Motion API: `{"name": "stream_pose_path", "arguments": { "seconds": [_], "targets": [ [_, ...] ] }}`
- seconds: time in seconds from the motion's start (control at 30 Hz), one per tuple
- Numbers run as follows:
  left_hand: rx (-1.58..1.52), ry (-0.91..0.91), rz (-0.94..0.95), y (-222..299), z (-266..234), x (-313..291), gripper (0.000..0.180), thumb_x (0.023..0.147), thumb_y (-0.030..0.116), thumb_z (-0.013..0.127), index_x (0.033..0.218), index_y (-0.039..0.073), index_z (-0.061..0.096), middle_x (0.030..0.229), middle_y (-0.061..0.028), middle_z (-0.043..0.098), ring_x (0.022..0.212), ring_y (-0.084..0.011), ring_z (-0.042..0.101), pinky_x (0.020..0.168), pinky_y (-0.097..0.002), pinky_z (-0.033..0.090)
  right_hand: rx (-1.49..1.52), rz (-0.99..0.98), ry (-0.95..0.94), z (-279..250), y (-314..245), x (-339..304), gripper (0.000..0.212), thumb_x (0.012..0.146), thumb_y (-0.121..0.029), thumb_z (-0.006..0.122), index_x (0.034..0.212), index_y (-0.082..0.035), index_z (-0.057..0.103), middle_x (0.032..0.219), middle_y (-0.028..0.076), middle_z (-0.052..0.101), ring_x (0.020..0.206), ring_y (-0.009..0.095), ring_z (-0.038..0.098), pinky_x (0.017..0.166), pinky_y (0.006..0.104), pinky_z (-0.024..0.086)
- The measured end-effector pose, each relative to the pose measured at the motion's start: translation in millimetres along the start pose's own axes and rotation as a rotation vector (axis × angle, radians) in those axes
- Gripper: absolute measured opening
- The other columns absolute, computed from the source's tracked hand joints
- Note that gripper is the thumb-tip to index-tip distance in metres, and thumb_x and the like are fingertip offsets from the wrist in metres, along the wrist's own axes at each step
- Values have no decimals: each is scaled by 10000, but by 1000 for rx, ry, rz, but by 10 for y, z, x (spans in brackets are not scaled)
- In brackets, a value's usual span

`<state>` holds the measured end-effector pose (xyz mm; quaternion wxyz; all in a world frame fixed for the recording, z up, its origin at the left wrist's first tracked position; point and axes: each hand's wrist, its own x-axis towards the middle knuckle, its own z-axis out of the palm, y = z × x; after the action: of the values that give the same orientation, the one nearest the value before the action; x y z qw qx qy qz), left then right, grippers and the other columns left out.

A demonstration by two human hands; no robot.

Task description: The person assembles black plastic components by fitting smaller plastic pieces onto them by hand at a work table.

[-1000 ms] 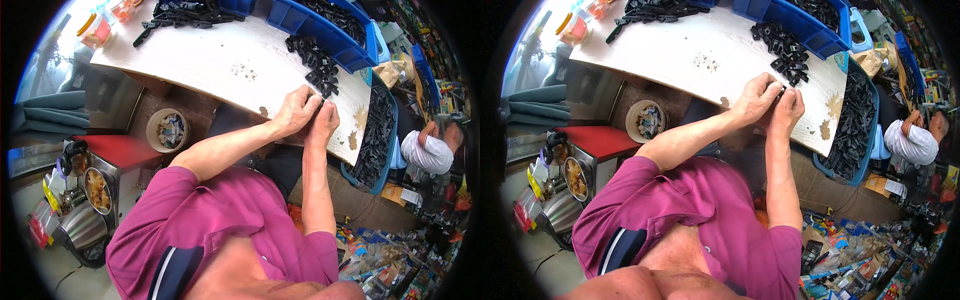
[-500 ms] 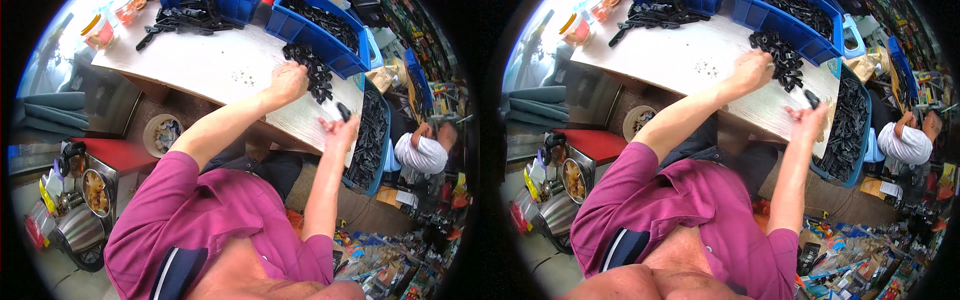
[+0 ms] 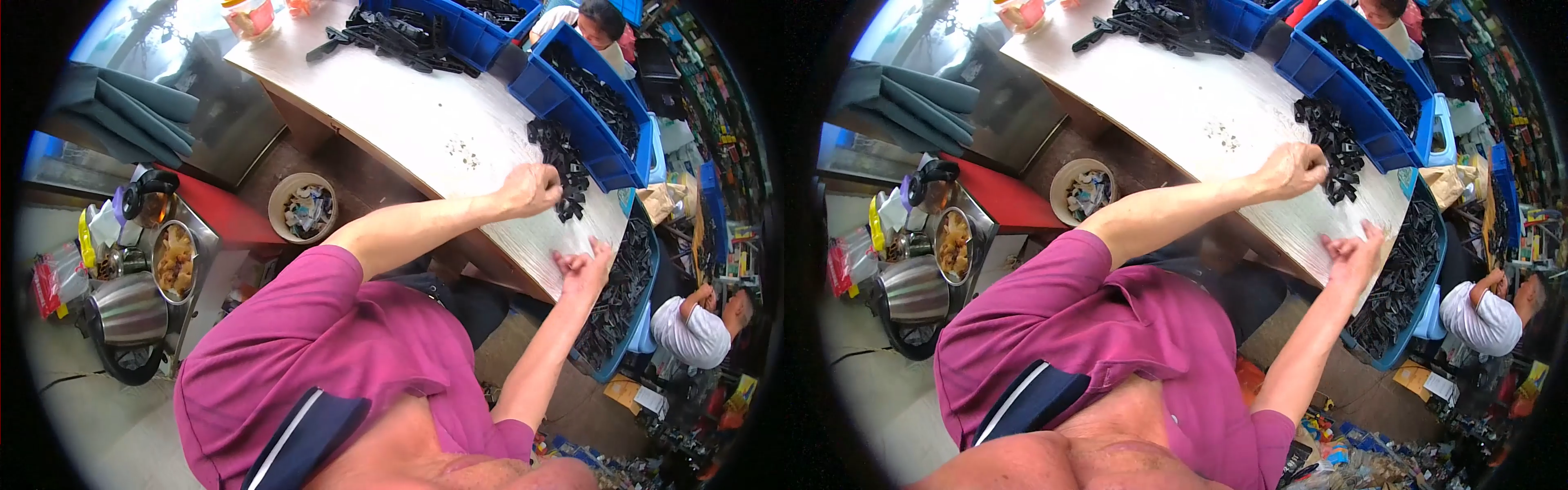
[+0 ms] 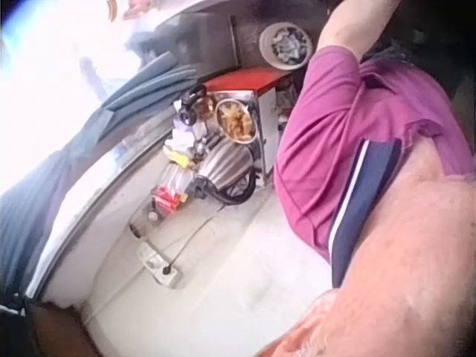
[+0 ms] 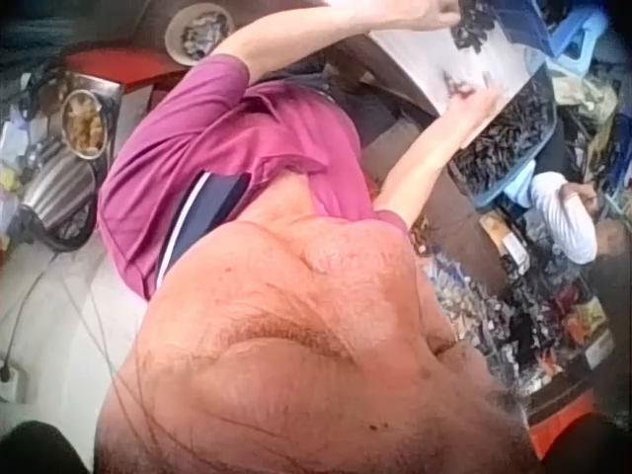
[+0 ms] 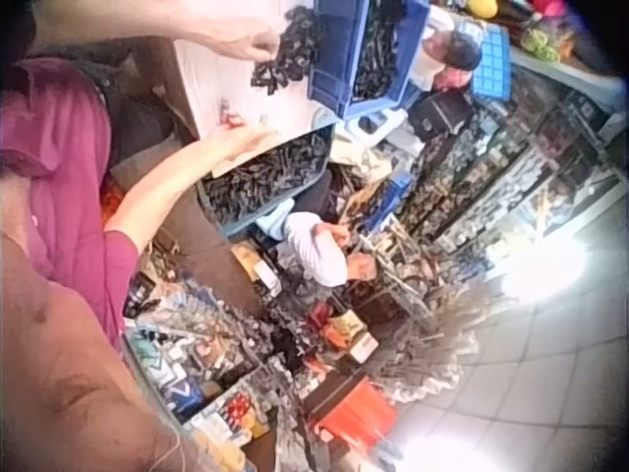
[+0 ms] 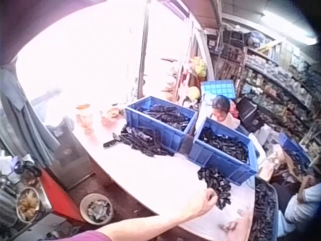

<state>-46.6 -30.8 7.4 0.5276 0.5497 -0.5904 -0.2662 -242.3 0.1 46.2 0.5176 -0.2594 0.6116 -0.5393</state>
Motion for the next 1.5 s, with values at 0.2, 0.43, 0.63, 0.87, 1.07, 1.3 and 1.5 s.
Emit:
{"name": "stream_pose_path", "arguments": {
  "seconds": [0.2,0.43,0.63,0.87,1.07,1.3,1.5],
  "targets": [
    [-204,-42,40,56,198,-230,191,790,145,629,915,4,659,742,-197,669,733,-346,680,674,-421,530,-224,-178,-235,371,297,-132,360,962,-378,610,810,-52,625,456,-17,366,373,109,344,383,297,357],
    [-120,-140,192,148,34,-354,295,818,224,630,1049,40,637,692,-169,671,653,-365,668,620,-457,523,-121,-208,-346,268,452,32,410,982,-344,595,1110,42,643,981,104,650,877,171,618,730,306,510],
    [66,-157,180,100,-470,-568,358,806,253,715,1099,67,628,954,-171,683,912,-332,662,794,-454,518,-253,-202,-476,335,522,-165,358,1007,-387,517,832,-75,543,560,-15,461,460,104,437,494,315,484],
    [1082,767,-154,-1035,-2904,57,371,801,197,644,1129,29,605,1111,-168,624,1059,-342,573,882,-471,476,-62,-112,-329,629,376,-580,376,988,-411,520,771,-111,456,485,-44,297,384,85,311,399,303,468],
    [1116,423,-392,-1187,-3571,152,295,873,244,604,1102,65,654,1121,-189,647,1068,-399,632,856,-541,514,-83,-101,-289,654,381,-550,374,985,-424,514,766,-132,430,517,-46,277,377,90,290,412,316,455],
    [989,326,-115,-925,-2959,-10,226,836,247,642,908,37,596,866,-181,666,891,-369,667,771,-483,524,-76,-135,-327,644,405,-526,367,995,-397,495,754,-132,417,489,-48,262,374,90,286,382,311,448],
    [485,218,14,-644,-2288,-87,449,828,131,653,1250,137,498,745,-187,665,686,-355,677,633,-446,538,-79,-119,-301,672,386,-565,313,995,-353,488,790,-120,444,481,-42,288,374,80,294,390,304,455]
  ]
}}
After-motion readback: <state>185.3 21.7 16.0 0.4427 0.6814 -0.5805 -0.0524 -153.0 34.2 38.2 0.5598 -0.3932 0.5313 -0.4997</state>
